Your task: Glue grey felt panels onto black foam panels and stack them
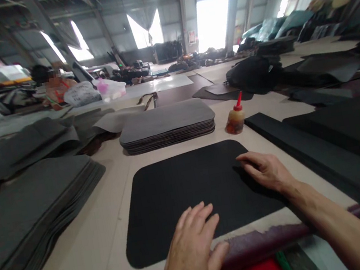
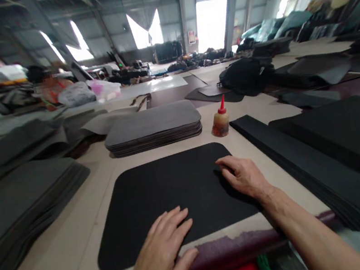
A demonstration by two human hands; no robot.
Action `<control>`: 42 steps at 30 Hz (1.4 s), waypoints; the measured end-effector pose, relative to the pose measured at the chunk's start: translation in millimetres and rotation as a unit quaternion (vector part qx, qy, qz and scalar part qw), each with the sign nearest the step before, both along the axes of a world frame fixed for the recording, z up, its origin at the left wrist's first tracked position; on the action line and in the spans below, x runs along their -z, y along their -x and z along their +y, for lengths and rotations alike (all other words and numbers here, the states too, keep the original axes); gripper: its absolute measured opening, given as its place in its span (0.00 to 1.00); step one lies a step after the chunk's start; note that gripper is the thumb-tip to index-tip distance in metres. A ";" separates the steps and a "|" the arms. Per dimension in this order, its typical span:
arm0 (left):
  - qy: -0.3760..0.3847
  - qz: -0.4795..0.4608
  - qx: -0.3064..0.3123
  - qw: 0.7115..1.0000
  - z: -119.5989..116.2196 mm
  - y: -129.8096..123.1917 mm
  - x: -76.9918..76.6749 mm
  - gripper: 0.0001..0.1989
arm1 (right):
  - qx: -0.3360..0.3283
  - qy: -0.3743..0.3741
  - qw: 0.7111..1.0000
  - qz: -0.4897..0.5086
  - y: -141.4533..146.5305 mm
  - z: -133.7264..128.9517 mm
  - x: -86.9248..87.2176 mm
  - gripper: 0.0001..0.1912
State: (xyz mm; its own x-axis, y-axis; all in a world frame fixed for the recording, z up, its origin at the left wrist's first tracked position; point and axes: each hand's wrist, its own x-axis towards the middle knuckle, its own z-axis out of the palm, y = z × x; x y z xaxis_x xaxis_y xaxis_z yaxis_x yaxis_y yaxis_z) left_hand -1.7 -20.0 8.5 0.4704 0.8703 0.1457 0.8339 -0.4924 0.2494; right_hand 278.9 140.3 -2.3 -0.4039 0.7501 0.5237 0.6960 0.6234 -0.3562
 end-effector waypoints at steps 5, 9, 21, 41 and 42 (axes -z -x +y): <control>0.002 0.000 0.003 1.000 0.4 0.4 1.1 0.23 | 0.003 -0.003 1.000 -0.002 -0.7 -0.5 -1.1 0.13; -0.002 0.002 0.002 1.000 1.2 -1.7 1.2 0.23 | 0.001 -0.008 1.000 -0.003 -0.7 -0.2 -1.3 0.13; -0.015 0.002 0.008 1.000 0.3 0.9 1.5 0.23 | 0.000 -0.016 1.000 0.001 -1.1 0.1 -0.7 0.13; -0.007 0.005 0.008 1.000 0.7 1.5 2.3 0.23 | -0.001 -0.018 1.000 -0.006 -0.8 0.1 -1.0 0.12; -0.008 0.005 0.009 1.000 1.2 1.4 2.2 0.23 | -0.002 -0.015 1.000 -0.006 -0.7 -0.1 -1.3 0.12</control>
State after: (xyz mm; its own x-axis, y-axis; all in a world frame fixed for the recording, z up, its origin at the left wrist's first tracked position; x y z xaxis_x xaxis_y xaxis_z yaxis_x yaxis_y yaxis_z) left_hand -3.1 -18.9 6.3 0.4881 0.8589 0.1552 0.8268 -0.5119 0.2329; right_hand 279.6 140.2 -1.0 -0.4133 0.7322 0.5413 0.6977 0.6366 -0.3284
